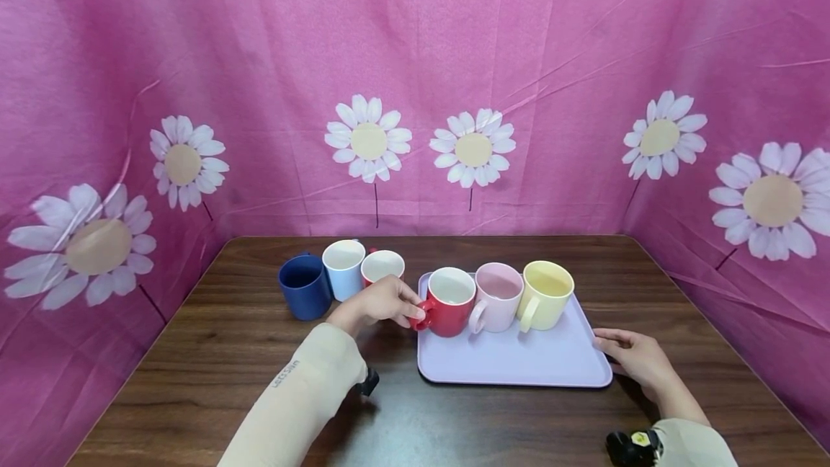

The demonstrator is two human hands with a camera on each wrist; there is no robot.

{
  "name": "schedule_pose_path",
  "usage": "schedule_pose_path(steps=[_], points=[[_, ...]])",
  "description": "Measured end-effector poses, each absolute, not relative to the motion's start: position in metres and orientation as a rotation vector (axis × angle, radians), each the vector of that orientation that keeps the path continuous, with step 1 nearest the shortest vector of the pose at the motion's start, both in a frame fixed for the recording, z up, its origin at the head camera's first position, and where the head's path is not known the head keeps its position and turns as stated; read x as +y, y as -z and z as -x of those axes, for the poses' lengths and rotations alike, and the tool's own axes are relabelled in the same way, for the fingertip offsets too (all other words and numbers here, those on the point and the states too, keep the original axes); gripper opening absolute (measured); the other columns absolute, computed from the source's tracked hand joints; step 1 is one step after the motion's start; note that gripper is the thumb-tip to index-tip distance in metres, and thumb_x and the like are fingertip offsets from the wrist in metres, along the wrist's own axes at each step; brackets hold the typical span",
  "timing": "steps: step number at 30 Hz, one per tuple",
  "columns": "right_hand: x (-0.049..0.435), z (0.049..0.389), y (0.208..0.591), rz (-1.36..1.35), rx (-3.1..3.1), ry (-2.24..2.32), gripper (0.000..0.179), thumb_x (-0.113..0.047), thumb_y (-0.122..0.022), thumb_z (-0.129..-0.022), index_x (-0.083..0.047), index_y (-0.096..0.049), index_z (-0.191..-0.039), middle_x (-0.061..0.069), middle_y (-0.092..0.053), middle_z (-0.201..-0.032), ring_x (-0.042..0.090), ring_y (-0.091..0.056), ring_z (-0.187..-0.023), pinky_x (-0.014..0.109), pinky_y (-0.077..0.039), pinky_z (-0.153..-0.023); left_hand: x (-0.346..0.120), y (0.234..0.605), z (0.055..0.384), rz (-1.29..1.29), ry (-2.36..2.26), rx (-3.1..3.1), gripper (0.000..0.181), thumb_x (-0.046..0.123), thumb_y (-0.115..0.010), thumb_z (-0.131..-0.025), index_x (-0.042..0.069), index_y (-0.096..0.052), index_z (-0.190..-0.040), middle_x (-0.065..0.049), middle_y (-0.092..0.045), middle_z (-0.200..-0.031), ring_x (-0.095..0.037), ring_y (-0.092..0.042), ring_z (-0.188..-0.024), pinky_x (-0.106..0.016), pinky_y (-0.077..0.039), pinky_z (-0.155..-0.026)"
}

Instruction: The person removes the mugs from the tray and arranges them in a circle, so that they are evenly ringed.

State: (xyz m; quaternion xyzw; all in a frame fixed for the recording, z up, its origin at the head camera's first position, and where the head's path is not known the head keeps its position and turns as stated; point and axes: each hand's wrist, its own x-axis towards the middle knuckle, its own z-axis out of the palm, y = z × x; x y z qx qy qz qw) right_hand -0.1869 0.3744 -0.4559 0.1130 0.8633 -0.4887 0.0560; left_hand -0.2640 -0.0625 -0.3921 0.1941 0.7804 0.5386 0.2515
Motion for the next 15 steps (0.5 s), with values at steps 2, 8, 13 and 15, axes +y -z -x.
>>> schedule_pose_path(steps=[2, 8, 13, 15], points=[[0.374, 0.187, 0.456, -0.339, 2.622, 1.481, 0.056, -0.029, -0.063, -0.093, 0.015, -0.051, -0.126, 0.035, -0.049, -0.126, 0.019, -0.062, -0.093, 0.035, -0.055, -0.073, -0.066, 0.391, 0.263, -0.554, -1.447, 2.113, 0.021, -0.002, -0.069, -0.084, -0.011, -0.068, -0.103, -0.016, -0.070, -0.086, -0.026, -0.069, -0.079, -0.035, -0.056, -0.071], [0.373, 0.186, 0.455, -0.358, 2.623, 1.475, 0.059, -0.032, -0.064, -0.092, 0.014, -0.051, -0.126, 0.036, -0.047, -0.127, 0.023, -0.061, -0.096, 0.036, -0.055, -0.074, -0.079, 0.393, 0.263, -0.642, -1.441, 2.064, 0.022, -0.003, -0.067, -0.085, -0.013, -0.067, -0.104, -0.019, -0.070, -0.089, -0.024, -0.069, -0.078, -0.035, -0.056, -0.072], [0.373, 0.186, 0.453, -0.360, 2.622, 1.474, 0.057, -0.030, -0.064, -0.092, 0.015, -0.051, -0.125, 0.036, -0.048, -0.126, 0.022, -0.062, -0.094, 0.036, -0.055, -0.073, -0.091, 0.392, 0.263, -0.723, -1.465, 2.015, 0.022, -0.003, -0.066, -0.086, -0.015, -0.065, -0.105, -0.018, -0.070, -0.090, -0.021, -0.069, -0.077, -0.037, -0.055, -0.074], [0.372, 0.186, 0.453, -0.356, 2.624, 1.476, 0.056, -0.029, -0.063, -0.092, 0.015, -0.051, -0.125, 0.036, -0.049, -0.125, 0.021, -0.062, -0.093, 0.036, -0.055, -0.073, -0.096, 0.389, 0.263, -0.761, -1.460, 1.998, 0.022, -0.004, -0.066, -0.086, -0.015, -0.065, -0.105, -0.016, -0.070, -0.090, -0.019, -0.068, -0.077, -0.038, -0.055, -0.074]])
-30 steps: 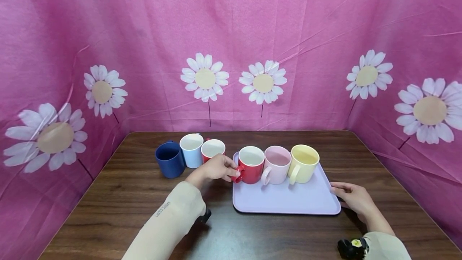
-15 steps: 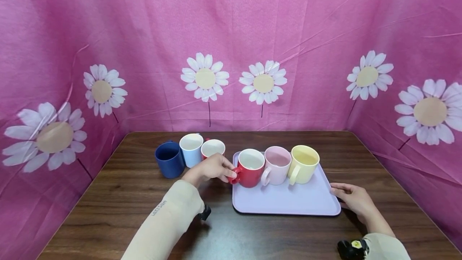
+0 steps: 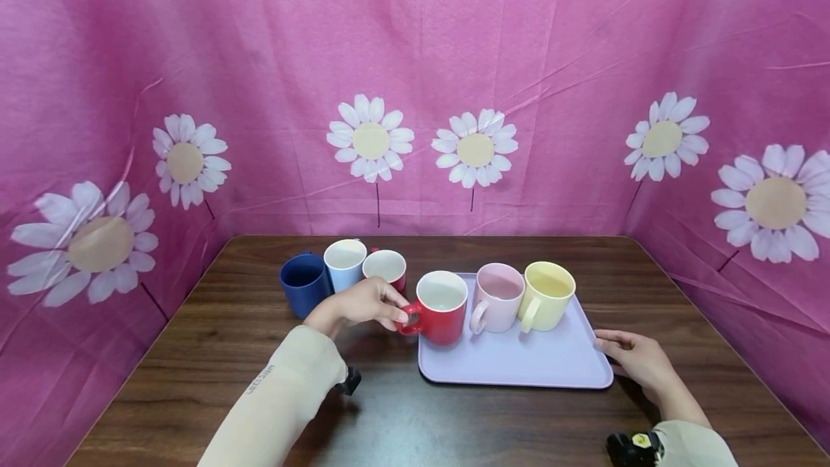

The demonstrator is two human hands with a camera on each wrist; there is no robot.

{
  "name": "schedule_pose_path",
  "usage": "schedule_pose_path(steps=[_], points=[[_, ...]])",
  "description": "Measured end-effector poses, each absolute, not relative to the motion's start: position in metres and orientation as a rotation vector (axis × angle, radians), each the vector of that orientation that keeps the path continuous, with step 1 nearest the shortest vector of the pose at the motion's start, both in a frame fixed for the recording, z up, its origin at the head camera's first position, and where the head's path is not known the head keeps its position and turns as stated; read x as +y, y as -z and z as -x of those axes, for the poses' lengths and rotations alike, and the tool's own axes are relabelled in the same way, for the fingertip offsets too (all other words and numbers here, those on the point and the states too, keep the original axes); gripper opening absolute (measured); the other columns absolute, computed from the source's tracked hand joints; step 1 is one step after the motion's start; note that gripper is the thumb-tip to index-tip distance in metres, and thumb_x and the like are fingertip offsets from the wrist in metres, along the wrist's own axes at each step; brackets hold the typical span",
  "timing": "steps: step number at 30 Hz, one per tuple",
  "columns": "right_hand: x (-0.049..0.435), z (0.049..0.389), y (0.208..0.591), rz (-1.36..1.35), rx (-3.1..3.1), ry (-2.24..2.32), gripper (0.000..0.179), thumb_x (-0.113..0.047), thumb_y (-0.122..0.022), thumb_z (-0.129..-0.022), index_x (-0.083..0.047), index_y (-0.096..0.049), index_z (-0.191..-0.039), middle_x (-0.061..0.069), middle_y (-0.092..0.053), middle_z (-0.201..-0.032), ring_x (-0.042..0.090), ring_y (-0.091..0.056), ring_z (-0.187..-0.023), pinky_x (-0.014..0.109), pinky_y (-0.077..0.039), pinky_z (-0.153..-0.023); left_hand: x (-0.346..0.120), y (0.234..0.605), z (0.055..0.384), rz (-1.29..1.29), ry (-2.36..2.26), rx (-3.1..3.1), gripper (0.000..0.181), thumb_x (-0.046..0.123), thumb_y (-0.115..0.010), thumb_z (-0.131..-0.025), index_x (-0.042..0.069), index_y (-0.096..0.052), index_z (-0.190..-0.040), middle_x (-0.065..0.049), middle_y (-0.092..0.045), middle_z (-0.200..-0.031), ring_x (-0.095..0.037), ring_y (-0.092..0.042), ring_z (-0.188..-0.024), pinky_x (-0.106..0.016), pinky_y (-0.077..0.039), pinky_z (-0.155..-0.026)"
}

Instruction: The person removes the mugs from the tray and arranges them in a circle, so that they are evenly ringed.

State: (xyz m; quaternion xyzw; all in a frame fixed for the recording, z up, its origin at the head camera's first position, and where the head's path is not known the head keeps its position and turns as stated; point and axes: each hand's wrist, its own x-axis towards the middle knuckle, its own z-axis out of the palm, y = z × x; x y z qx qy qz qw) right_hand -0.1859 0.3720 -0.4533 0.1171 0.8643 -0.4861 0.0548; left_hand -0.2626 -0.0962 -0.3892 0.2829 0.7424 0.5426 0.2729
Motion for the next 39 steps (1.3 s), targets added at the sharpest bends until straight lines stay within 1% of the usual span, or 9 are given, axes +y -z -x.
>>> schedule_pose_path(steps=[2, 8, 12, 17, 22, 27, 31, 35, 39], points=[[0.372, 0.186, 0.453, -0.352, 2.624, 1.486, 0.055, -0.028, -0.063, -0.093, 0.016, -0.051, -0.124, 0.036, -0.050, -0.124, 0.020, -0.062, -0.092, 0.036, -0.055, -0.073, -0.101, 0.386, 0.262, -0.805, -1.452, 1.973, 0.022, -0.004, -0.065, -0.086, -0.015, -0.065, -0.104, -0.016, -0.070, -0.091, -0.019, -0.068, -0.078, -0.039, -0.055, -0.075], [0.372, 0.185, 0.455, -0.351, 2.630, 1.486, 0.058, -0.031, -0.065, -0.091, 0.015, -0.052, -0.124, 0.036, -0.049, -0.125, 0.019, -0.062, -0.092, 0.035, -0.055, -0.072, -0.118, 0.376, 0.260, -0.938, -1.396, 1.898, 0.026, -0.003, -0.066, -0.086, -0.019, -0.062, -0.106, -0.023, -0.068, -0.094, -0.015, -0.067, -0.080, -0.042, -0.054, -0.076], [0.373, 0.185, 0.456, -0.343, 2.637, 1.484, 0.058, -0.031, -0.065, -0.091, 0.015, -0.052, -0.124, 0.035, -0.051, -0.124, 0.018, -0.062, -0.091, 0.034, -0.055, -0.072, -0.131, 0.375, 0.258, -0.984, -1.351, 1.886, 0.025, -0.003, -0.066, -0.086, -0.018, -0.063, -0.105, -0.021, -0.069, -0.091, -0.014, -0.066, -0.079, -0.042, -0.054, -0.074], [0.373, 0.185, 0.456, -0.337, 2.643, 1.482, 0.057, -0.030, -0.064, -0.091, 0.015, -0.052, -0.124, 0.034, -0.052, -0.123, 0.015, -0.062, -0.090, 0.034, -0.055, -0.072, -0.150, 0.377, 0.252, -1.021, -1.298, 1.863, 0.023, -0.002, -0.067, -0.085, -0.015, -0.065, -0.105, -0.024, -0.068, -0.092, -0.015, -0.066, -0.079, -0.042, -0.054, -0.075], [0.372, 0.185, 0.457, -0.345, 2.643, 1.487, 0.058, -0.030, -0.065, -0.091, 0.015, -0.052, -0.124, 0.034, -0.052, -0.123, 0.016, -0.062, -0.090, 0.033, -0.055, -0.072, -0.171, 0.381, 0.246, -1.084, -1.295, 1.822, 0.022, -0.001, -0.066, -0.086, -0.015, -0.065, -0.104, -0.022, -0.068, -0.092, -0.014, -0.066, -0.080, -0.041, -0.055, -0.074], [0.372, 0.186, 0.457, -0.361, 2.626, 1.500, 0.058, -0.030, -0.065, -0.091, 0.015, -0.052, -0.125, 0.033, -0.053, -0.123, 0.016, -0.062, -0.091, 0.033, -0.055, -0.072, -0.192, 0.387, 0.240, -1.152, -1.320, 1.785, 0.020, -0.002, -0.064, -0.088, -0.014, -0.066, -0.103, -0.027, -0.066, -0.092, -0.011, -0.063, -0.079, -0.040, -0.055, -0.072], [0.372, 0.186, 0.456, -0.369, 2.621, 1.498, 0.058, -0.030, -0.065, -0.091, 0.014, -0.052, -0.125, 0.033, -0.052, -0.124, 0.018, -0.062, -0.093, 0.034, -0.055, -0.073, -0.209, 0.388, 0.234, -1.154, -1.337, 1.782, 0.019, -0.003, -0.062, -0.088, -0.016, -0.064, -0.103, -0.030, -0.064, -0.090, -0.009, -0.062, -0.079, -0.040, -0.056, -0.070], [0.373, 0.187, 0.457, -0.372, 2.626, 1.489, 0.058, -0.030, -0.065, -0.091, 0.014, -0.052, -0.125, 0.034, -0.051, -0.125, 0.019, -0.062, -0.094, 0.034, -0.055, -0.073, -0.224, 0.388, 0.231, -1.159, -1.348, 1.793, 0.018, -0.004, -0.061, -0.089, -0.016, -0.064, -0.102, -0.028, -0.065, -0.088, -0.008, -0.061, -0.079, -0.038, -0.056, -0.069], [0.374, 0.186, 0.458, -0.364, 2.623, 1.494, 0.057, -0.030, -0.064, -0.091, 0.014, -0.052, -0.125, 0.033, -0.052, -0.124, 0.018, -0.062, -0.094, 0.034, -0.055, -0.073, -0.240, 0.387, 0.228, -1.173, -1.368, 1.791, 0.014, -0.007, -0.058, -0.089, -0.014, -0.065, -0.100, -0.020, -0.067, -0.087, -0.008, -0.062, -0.079, -0.040, -0.056, -0.067]])
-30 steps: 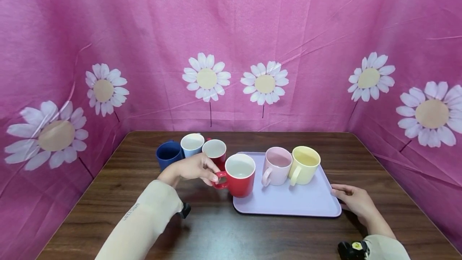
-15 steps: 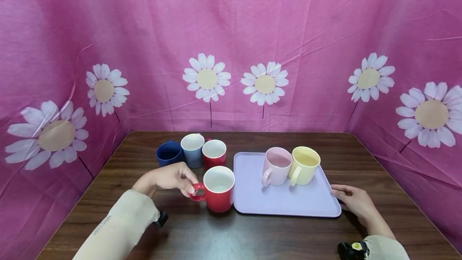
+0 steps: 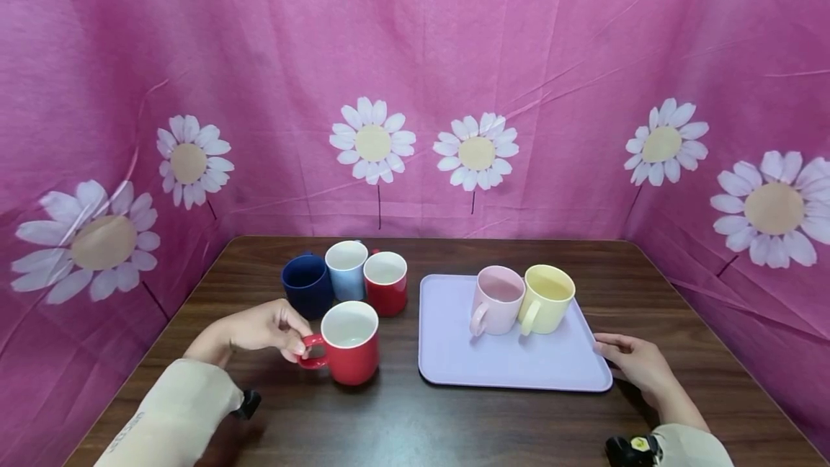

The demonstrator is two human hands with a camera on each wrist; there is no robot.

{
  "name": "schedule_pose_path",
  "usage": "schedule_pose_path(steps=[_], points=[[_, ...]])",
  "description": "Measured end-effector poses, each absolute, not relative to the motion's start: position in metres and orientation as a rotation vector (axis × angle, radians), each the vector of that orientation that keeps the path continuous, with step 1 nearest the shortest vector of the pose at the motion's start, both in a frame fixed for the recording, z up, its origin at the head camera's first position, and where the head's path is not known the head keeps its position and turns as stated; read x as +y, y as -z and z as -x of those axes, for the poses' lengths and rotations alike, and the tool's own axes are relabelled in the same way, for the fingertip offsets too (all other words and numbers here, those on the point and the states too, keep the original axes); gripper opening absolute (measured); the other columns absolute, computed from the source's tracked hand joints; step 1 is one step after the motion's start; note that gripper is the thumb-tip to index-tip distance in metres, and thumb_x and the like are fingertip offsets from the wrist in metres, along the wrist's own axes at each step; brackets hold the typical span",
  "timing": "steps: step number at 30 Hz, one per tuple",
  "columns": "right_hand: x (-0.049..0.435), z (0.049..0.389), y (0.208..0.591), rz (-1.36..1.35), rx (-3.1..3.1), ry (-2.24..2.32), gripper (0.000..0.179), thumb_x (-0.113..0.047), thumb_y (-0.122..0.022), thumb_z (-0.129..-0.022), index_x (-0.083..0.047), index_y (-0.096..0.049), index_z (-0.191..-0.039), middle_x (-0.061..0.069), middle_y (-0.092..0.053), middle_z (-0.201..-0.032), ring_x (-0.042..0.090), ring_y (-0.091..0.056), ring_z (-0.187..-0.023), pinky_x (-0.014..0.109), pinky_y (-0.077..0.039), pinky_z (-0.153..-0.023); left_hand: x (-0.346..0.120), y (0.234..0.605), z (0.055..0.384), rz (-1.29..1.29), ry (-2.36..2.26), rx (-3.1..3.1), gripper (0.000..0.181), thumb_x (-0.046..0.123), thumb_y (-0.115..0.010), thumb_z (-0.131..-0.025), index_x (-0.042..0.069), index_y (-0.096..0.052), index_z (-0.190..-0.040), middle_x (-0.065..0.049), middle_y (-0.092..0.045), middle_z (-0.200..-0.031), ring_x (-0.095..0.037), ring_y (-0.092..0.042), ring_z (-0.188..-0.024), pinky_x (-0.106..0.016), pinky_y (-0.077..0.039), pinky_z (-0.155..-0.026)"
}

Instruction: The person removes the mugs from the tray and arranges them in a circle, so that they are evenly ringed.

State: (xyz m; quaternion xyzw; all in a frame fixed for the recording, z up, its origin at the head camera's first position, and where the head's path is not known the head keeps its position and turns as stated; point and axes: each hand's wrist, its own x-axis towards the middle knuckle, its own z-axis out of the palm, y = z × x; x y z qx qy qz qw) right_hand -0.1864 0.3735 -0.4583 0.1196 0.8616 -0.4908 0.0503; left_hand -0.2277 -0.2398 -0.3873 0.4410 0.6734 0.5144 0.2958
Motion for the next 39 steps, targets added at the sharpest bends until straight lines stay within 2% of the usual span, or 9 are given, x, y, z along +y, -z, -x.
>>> schedule_pose_path(steps=[5, 11, 19, 27, 34, 39], points=[[0.373, 0.186, 0.458, -0.362, 2.623, 1.498, 0.057, -0.030, -0.064, -0.091, 0.014, -0.052, -0.125, 0.034, -0.052, -0.124, 0.018, -0.062, -0.094, 0.034, -0.055, -0.073, -0.260, 0.388, 0.224, -1.143, -1.386, 1.813, 0.014, -0.007, -0.056, -0.091, -0.013, -0.065, -0.100, -0.009, -0.069, -0.089, -0.009, -0.064, -0.080, -0.044, -0.055, -0.066], [0.373, 0.187, 0.458, -0.367, 2.632, 1.488, 0.057, -0.030, -0.065, -0.091, 0.014, -0.052, -0.125, 0.034, -0.050, -0.126, 0.020, -0.062, -0.094, 0.035, -0.055, -0.073, -0.282, 0.387, 0.220, -1.111, -1.415, 1.842, 0.016, -0.008, -0.054, -0.092, -0.010, -0.067, -0.102, -0.011, -0.069, -0.089, -0.010, -0.064, -0.080, -0.044, -0.055, -0.068], [0.374, 0.186, 0.459, -0.359, 2.644, 1.479, 0.058, -0.031, -0.064, -0.091, 0.014, -0.052, -0.125, 0.035, -0.050, -0.126, 0.019, -0.062, -0.093, 0.035, -0.055, -0.073, -0.307, 0.392, 0.217, -1.040, -1.479, 1.853, 0.021, -0.011, -0.053, -0.091, -0.008, -0.067, -0.106, -0.004, -0.069, -0.091, -0.013, -0.065, -0.084, -0.041, -0.055, -0.071], [0.372, 0.186, 0.459, -0.352, 2.640, 1.489, 0.057, -0.029, -0.064, -0.092, 0.015, -0.051, -0.125, 0.035, -0.050, -0.125, 0.018, -0.062, -0.092, 0.035, -0.055, -0.073, -0.325, 0.398, 0.214, -0.956, -1.541, 1.840, 0.031, -0.013, -0.050, -0.091, 0.002, -0.070, -0.111, -0.014, -0.069, -0.100, -0.017, -0.066, -0.088, -0.040, -0.054, -0.075], [0.372, 0.186, 0.459, -0.349, 2.639, 1.494, 0.056, -0.028, -0.064, -0.092, 0.015, -0.051, -0.125, 0.035, -0.051, -0.124, 0.017, -0.062, -0.091, 0.035, -0.055, -0.073, -0.332, 0.401, 0.213, -0.916, -1.540, 1.899, 0.031, -0.010, -0.052, -0.091, 0.006, -0.072, -0.108, -0.007, -0.070, -0.094, -0.018, -0.067, -0.086, -0.036, -0.055, -0.074], [0.372, 0.186, 0.458, -0.341, 2.636, 1.499, 0.055, -0.027, -0.063, -0.092, 0.015, -0.051, -0.126, 0.033, -0.053, -0.122, 0.013, -0.061, -0.089, 0.035, -0.055, -0.073, -0.332, 0.405, 0.214, -0.919, -1.580, 1.844, 0.034, -0.012, -0.051, -0.091, 0.008, -0.072, -0.109, -0.008, -0.070, -0.098, -0.015, -0.066, -0.088, -0.036, -0.054, -0.076]])
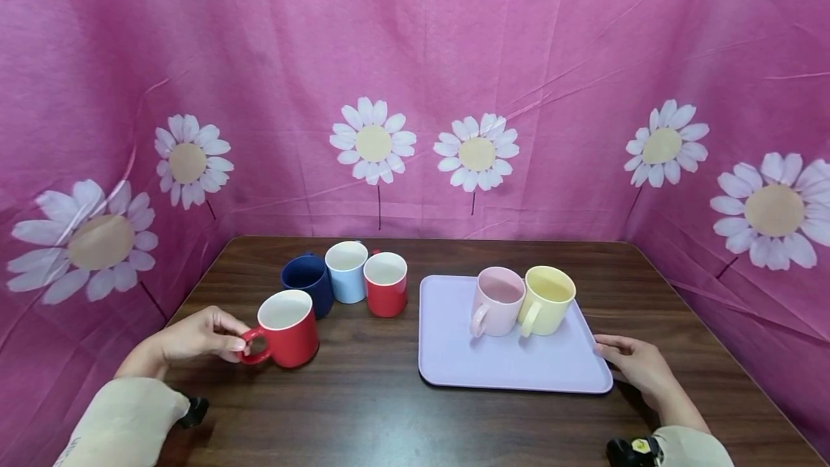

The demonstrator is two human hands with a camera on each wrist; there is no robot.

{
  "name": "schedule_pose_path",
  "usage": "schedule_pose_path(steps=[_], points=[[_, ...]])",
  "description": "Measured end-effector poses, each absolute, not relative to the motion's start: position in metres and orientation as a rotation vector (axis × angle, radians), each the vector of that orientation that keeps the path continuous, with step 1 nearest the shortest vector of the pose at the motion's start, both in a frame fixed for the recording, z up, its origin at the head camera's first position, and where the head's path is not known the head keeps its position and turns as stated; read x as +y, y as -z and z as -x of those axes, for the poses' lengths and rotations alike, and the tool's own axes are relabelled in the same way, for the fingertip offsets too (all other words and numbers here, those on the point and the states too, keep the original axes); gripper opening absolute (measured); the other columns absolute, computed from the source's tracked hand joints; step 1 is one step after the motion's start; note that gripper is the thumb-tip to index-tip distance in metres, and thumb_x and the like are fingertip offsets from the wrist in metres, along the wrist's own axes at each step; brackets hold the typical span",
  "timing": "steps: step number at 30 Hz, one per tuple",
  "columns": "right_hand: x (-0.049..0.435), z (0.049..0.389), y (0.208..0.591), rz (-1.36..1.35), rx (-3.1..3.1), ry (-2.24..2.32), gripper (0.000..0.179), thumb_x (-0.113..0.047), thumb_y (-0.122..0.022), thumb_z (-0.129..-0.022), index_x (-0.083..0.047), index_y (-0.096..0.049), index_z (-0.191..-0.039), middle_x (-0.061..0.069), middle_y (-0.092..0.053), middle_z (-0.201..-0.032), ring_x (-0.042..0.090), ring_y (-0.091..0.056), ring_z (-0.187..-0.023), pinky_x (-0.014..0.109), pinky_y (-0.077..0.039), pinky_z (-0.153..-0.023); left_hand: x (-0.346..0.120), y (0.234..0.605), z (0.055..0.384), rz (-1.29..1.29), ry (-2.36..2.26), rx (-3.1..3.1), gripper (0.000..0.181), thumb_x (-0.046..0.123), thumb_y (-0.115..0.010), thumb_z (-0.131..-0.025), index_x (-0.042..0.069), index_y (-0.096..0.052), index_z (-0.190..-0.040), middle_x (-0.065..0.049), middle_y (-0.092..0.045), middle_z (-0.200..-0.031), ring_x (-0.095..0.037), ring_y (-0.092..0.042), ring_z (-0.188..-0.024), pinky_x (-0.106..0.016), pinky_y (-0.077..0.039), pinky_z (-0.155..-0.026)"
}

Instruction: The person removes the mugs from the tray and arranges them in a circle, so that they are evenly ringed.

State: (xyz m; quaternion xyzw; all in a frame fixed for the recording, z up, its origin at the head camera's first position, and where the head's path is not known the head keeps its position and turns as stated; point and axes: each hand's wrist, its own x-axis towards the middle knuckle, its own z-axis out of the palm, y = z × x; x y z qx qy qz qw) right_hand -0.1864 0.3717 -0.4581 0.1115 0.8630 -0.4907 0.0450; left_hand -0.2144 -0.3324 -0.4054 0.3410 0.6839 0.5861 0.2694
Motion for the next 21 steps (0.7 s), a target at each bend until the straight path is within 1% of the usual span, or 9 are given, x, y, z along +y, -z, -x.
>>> schedule_pose_path(steps=[5, 12, 19, 21], points=[[0.3716, 0.1861, 0.4578, -0.340, 2.637, 1.491, 0.055, -0.027, -0.063, -0.092, 0.015, -0.050, -0.127, 0.032, -0.053, -0.123, 0.011, -0.061, -0.089, 0.034, -0.055, -0.073, -0.3310, 0.4102, 0.2134, -0.931, -1.602, 1.851, 0.034, -0.013, -0.049, -0.091, 0.005, -0.071, -0.109, -0.010, -0.070, -0.100, -0.013, -0.065, -0.088, -0.035, -0.054, -0.076], [0.3718, 0.1860, 0.4569, -0.341, 2.638, 1.484, 0.055, -0.027, -0.062, -0.093, 0.014, -0.050, -0.127, 0.032, -0.054, -0.123, 0.012, -0.061, -0.089, 0.033, -0.055, -0.073, -0.3289, 0.4124, 0.2118, -0.882, -1.618, 1.866, 0.033, -0.012, -0.050, -0.091, 0.006, -0.072, -0.108, -0.013, -0.069, -0.101, -0.013, -0.065, -0.089, -0.034, -0.054, -0.077], [0.3716, 0.1856, 0.4576, -0.341, 2.631, 1.503, 0.054, -0.025, -0.062, -0.093, 0.015, -0.049, -0.127, 0.030, -0.057, -0.120, 0.007, -0.060, -0.086, 0.033, -0.055, -0.073, -0.3285, 0.4152, 0.2119, -0.834, -1.645, 1.844, 0.025, -0.009, -0.051, -0.093, -0.006, -0.067, -0.111, -0.017, -0.068, -0.103, -0.018, -0.066, -0.093, -0.038, -0.053, -0.079], [0.3715, 0.1855, 0.4578, -0.338, 2.629, 1.506, 0.054, -0.025, -0.062, -0.093, 0.015, -0.049, -0.127, 0.030, -0.057, -0.120, 0.007, -0.060, -0.085, 0.033, -0.055, -0.073, -0.3292, 0.4158, 0.2118, -0.801, -1.652, 1.836, 0.024, -0.008, -0.051, -0.093, -0.007, -0.066, -0.111, -0.017, -0.068, -0.103, -0.018, -0.066, -0.093, -0.039, -0.053, -0.079]])
